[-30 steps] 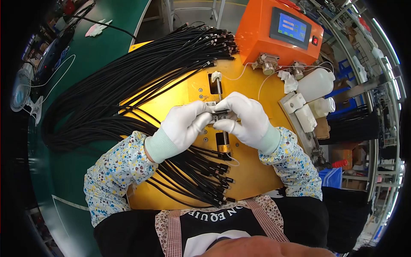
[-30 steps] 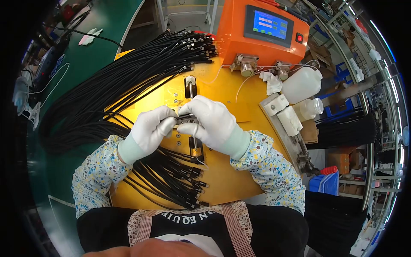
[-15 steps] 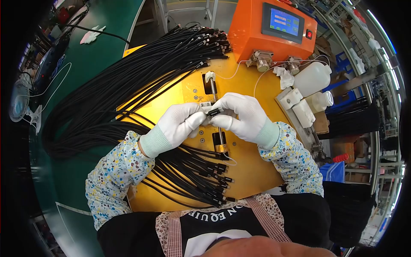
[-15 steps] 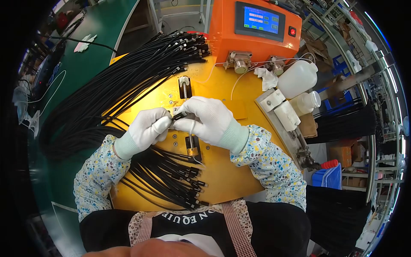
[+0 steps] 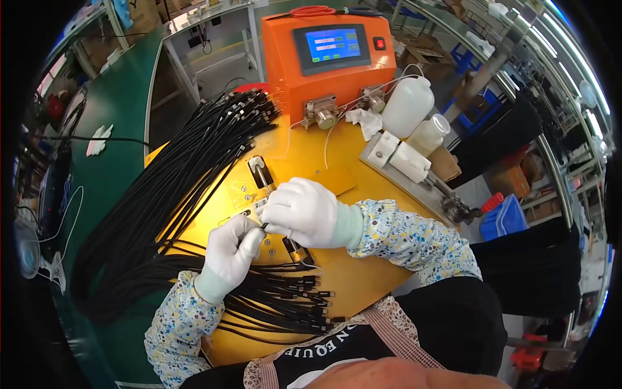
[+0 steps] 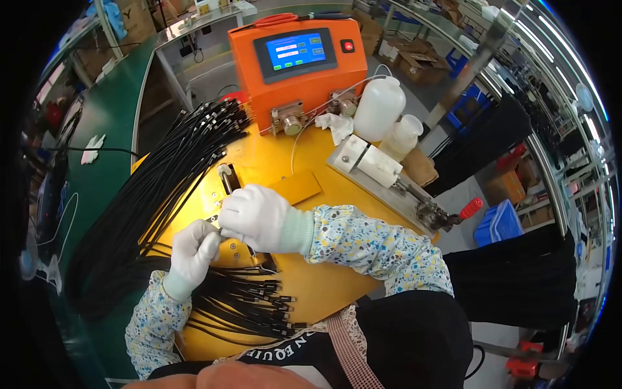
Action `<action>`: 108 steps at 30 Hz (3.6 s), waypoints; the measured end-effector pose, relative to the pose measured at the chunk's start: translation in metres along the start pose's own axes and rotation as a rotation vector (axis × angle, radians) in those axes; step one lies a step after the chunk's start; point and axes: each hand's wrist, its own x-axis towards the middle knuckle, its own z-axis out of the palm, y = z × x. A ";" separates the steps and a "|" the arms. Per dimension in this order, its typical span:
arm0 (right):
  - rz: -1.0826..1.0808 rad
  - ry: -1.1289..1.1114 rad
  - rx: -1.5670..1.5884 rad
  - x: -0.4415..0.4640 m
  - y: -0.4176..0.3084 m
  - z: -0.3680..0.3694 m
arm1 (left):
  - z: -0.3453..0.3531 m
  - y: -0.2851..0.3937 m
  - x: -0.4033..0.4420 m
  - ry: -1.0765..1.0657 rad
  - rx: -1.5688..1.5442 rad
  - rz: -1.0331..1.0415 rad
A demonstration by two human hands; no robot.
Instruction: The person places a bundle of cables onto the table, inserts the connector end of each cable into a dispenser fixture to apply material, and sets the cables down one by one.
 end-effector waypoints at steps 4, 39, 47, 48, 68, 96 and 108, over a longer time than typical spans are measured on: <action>-0.010 0.008 0.092 -0.002 0.000 0.003 | 0.000 0.000 -0.003 -0.009 0.019 0.006; -0.129 0.103 -0.303 0.025 -0.082 -0.108 | -0.001 -0.008 -0.001 -0.147 0.093 0.083; -0.200 0.289 -0.494 0.026 -0.133 -0.122 | 0.002 -0.016 -0.002 -0.140 0.116 0.036; -0.200 0.318 -0.485 0.024 -0.131 -0.123 | 0.002 -0.010 -0.002 -0.132 0.162 0.047; 0.315 -0.235 -0.001 0.018 -0.024 -0.051 | -0.007 -0.012 -0.001 -0.155 -0.141 0.014; 0.111 -0.071 0.038 -0.009 -0.014 -0.011 | 0.009 0.010 -0.005 0.027 0.229 0.134; 0.278 -0.045 0.103 -0.006 -0.001 -0.015 | 0.003 0.003 0.009 0.074 0.225 0.040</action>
